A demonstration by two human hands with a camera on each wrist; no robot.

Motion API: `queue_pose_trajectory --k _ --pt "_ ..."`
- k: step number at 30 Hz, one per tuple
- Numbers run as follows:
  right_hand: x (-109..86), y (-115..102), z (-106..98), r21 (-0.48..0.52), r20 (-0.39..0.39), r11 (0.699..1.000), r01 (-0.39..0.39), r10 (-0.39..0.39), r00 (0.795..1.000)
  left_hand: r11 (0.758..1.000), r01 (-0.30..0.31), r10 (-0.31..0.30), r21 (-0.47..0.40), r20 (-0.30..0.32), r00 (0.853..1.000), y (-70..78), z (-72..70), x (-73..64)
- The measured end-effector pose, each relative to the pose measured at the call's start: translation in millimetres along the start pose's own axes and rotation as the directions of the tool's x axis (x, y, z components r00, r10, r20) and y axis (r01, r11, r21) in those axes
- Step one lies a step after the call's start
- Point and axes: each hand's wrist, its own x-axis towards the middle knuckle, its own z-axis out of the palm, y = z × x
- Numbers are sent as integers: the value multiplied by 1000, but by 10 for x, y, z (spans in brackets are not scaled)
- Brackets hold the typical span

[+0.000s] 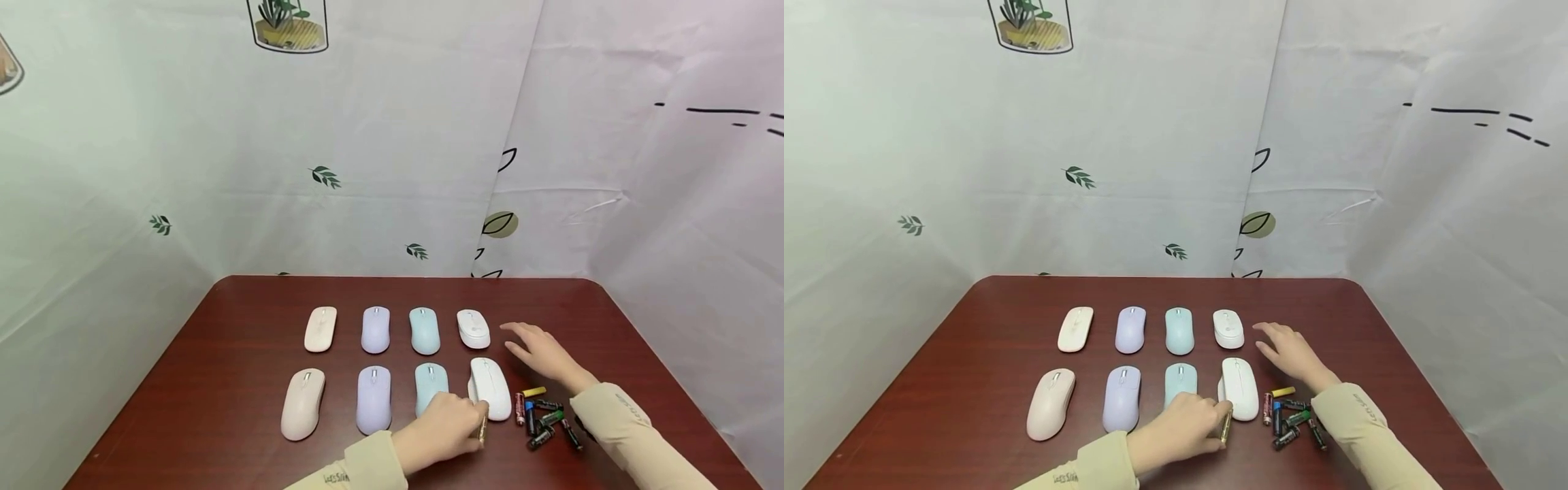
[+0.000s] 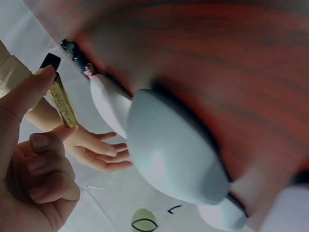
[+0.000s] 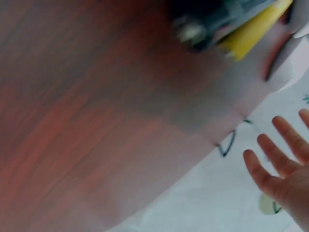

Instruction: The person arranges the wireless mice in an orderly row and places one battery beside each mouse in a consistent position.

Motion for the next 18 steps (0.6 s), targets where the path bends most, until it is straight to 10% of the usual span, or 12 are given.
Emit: queue_pose_trajectory --k 18 --pt "127 -750 110 205 33 978 -38 31 999 960 236 -240 -150 -6 971 -647 -95 -410"
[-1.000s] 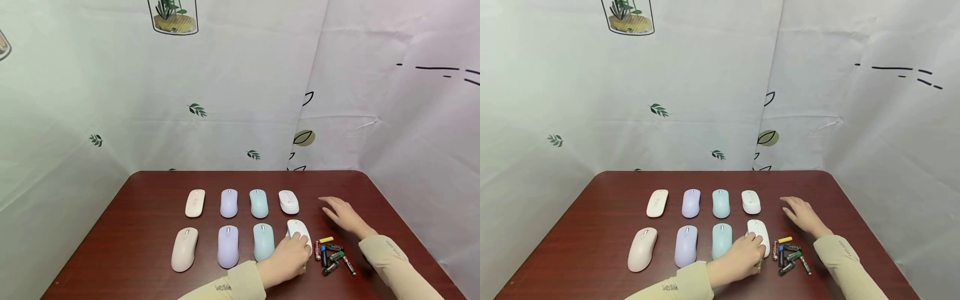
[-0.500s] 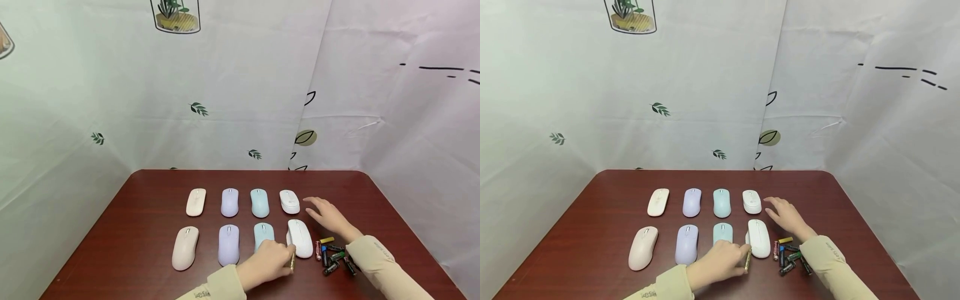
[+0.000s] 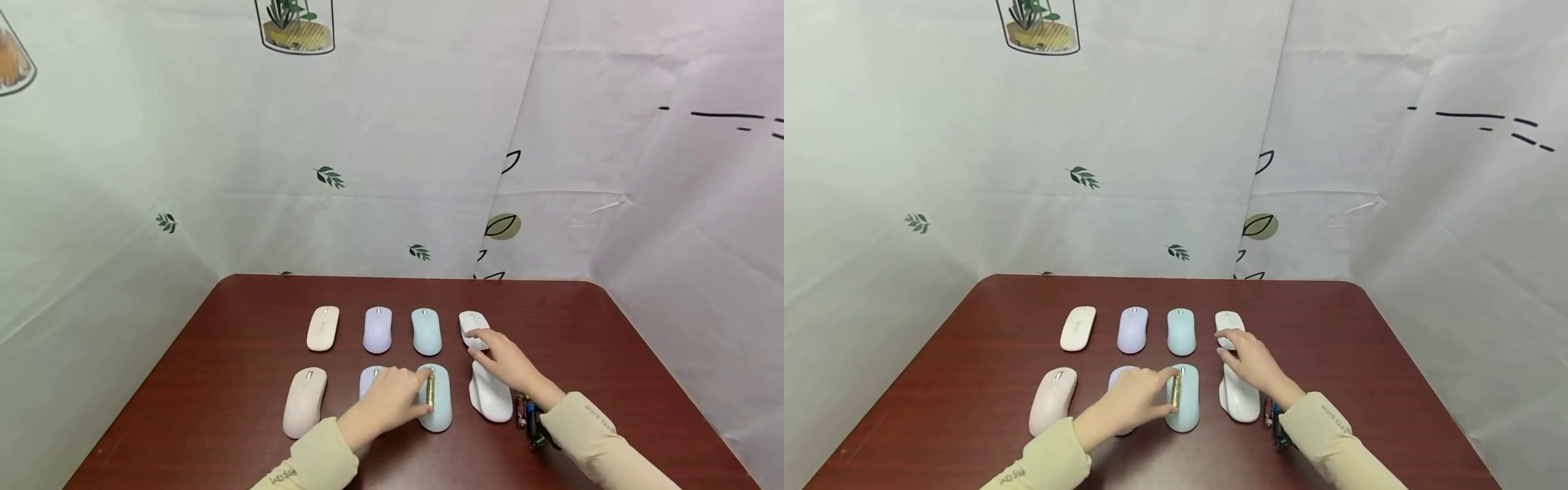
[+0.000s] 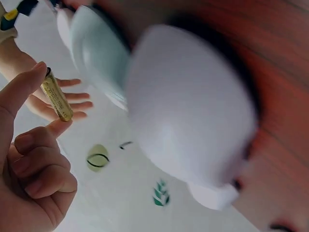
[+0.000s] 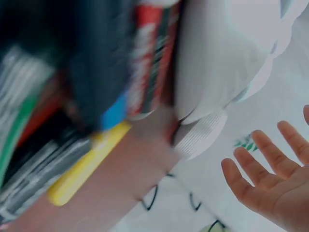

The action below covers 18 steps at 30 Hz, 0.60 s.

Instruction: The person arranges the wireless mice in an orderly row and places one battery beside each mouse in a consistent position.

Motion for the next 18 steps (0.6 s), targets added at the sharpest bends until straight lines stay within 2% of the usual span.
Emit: queue_pose_trajectory --k 7,12,18 --pt "20 -225 150 -46 9 992 115 -115 993 997 59 -61 -44 -41 997 -272 -5 -105" --pt "24 -378 216 -85 9 971 222 -222 975 990 116 -119 -79 -37 992 -452 -56 -183" --pt "-32 -446 270 -137 -11 948 288 -292 956 976 182 -189 -116 -50 981 -651 -112 -297"
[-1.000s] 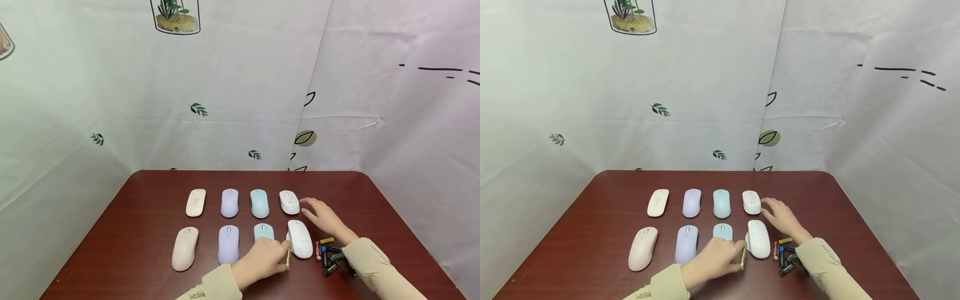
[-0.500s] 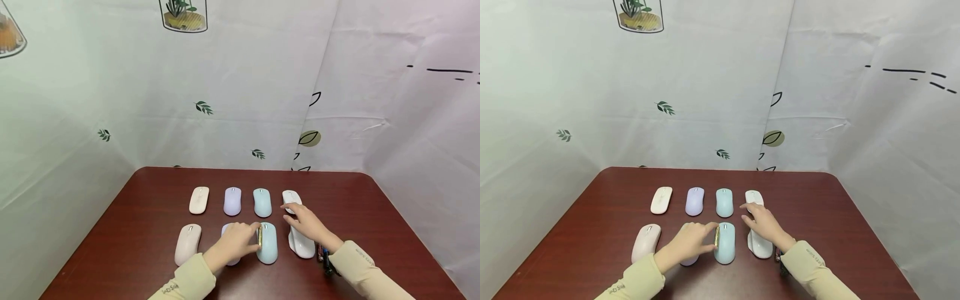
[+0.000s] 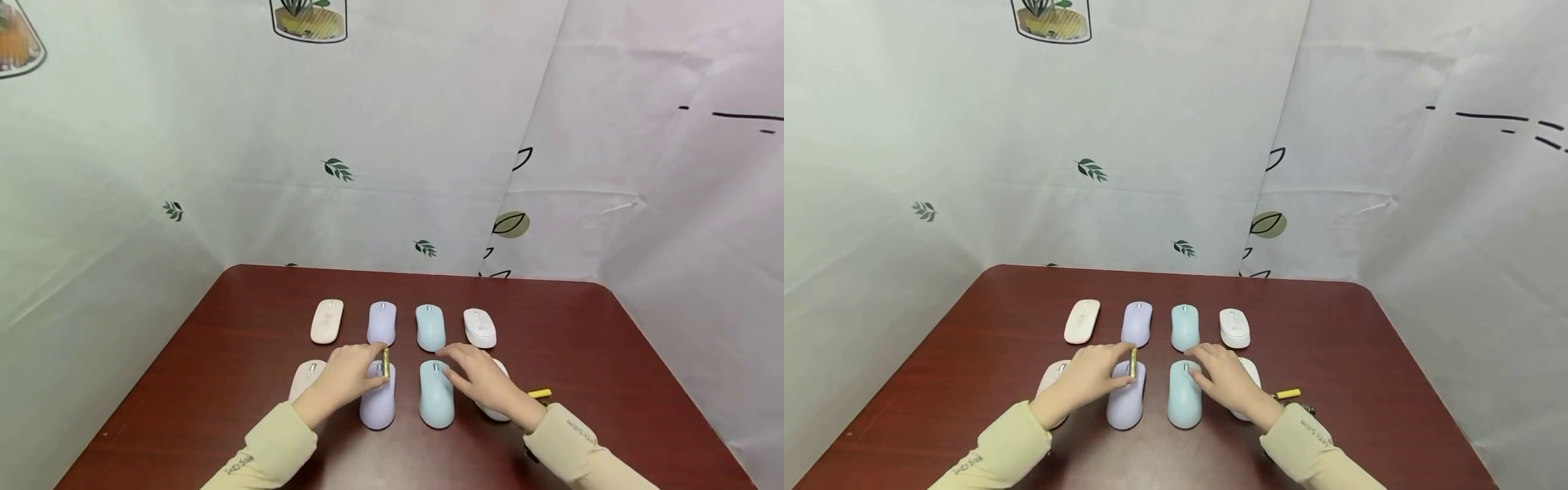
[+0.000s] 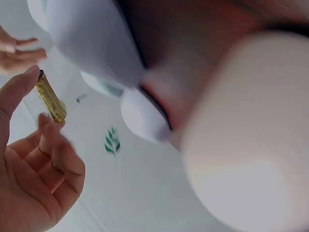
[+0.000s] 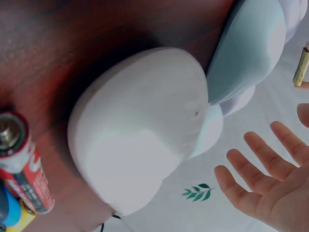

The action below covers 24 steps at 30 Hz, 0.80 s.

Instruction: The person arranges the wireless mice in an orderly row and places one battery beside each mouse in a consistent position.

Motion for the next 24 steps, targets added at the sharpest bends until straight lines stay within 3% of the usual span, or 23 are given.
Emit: queue_pose_trajectory --k 3,8,15,24 --pt "9 -27 -3 -31 -26 999 39 -40 999 998 59 -59 -21 -12 998 -123 -99 -67" --pt "33 -86 -10 -27 -26 997 69 -69 997 986 164 -163 -38 22 986 -372 -270 -178" --pt "75 -216 -5 2 77 999 47 -47 996 945 313 -310 -97 46 950 -721 -436 -374" --pt "188 -386 18 -18 136 993 120 -117 984 909 397 -390 -125 81 917 -954 -493 -696"
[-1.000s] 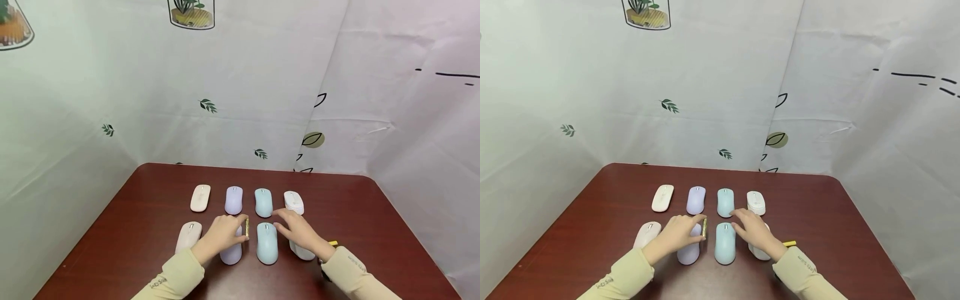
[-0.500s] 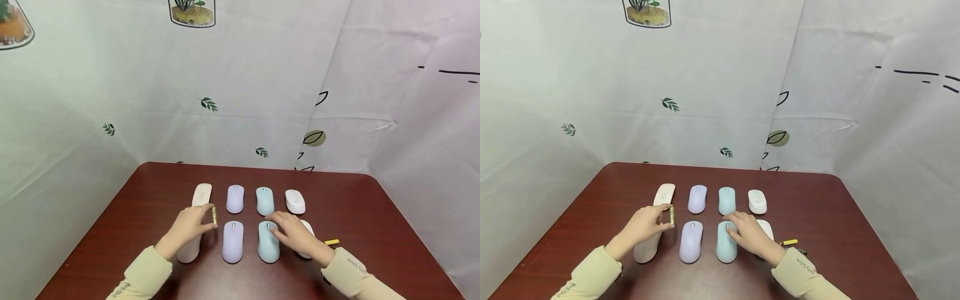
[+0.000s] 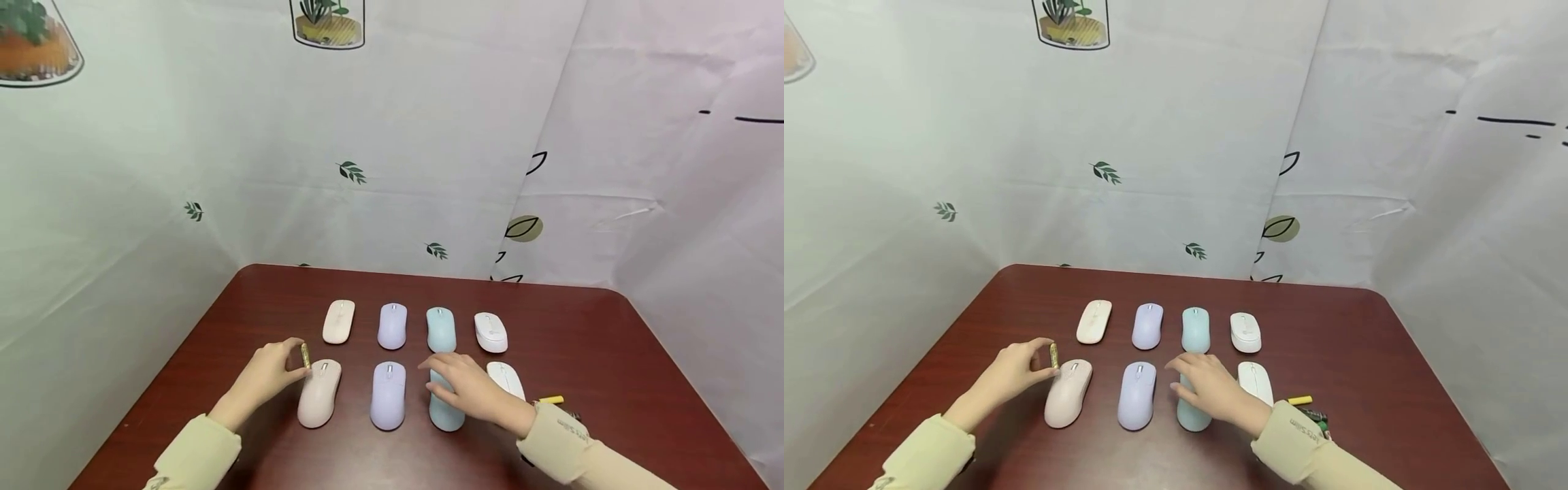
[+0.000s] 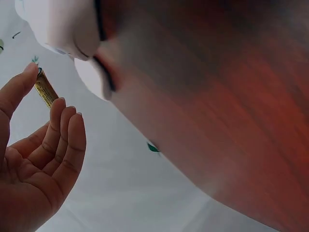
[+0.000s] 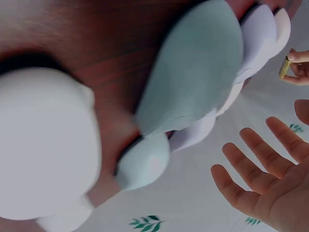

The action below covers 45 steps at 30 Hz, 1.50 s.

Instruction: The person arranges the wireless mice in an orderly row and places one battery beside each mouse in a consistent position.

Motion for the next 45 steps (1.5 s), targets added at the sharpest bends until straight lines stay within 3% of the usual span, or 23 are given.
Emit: queue_pose_trajectory --k 10,17,24,30,34,38,42,45 --pt "408 -230 0 -10 64 989 146 -146 987 999 24 -24 46 -9 1000 -164 -119 -131" --pt "972 -341 -15 39 119 990 132 -136 984 997 42 -41 61 -21 999 -263 -148 -250" --pt "1460 -367 85 -101 126 983 153 -140 982 998 53 -52 37 -22 998 -288 -100 -334" --pt "1687 -326 231 -43 162 997 59 -51 985 998 47 -46 36 -23 999 -250 -73 -352" --pt "1858 -279 332 -4 234 999 -52 51 971 999 43 -42 33 -15 999 -234 -44 -365" --pt "2021 -247 426 -63 282 991 -121 134 950 999 41 -41 33 -24 999 -217 -31 -391" --pt "2119 -237 487 -141 320 982 -129 168 932 999 28 -27 36 -28 999 -190 -32 -408" --pt "2160 -236 529 -143 343 982 -126 169 924 999 18 -16 46 -33 999 -157 -35 -412"
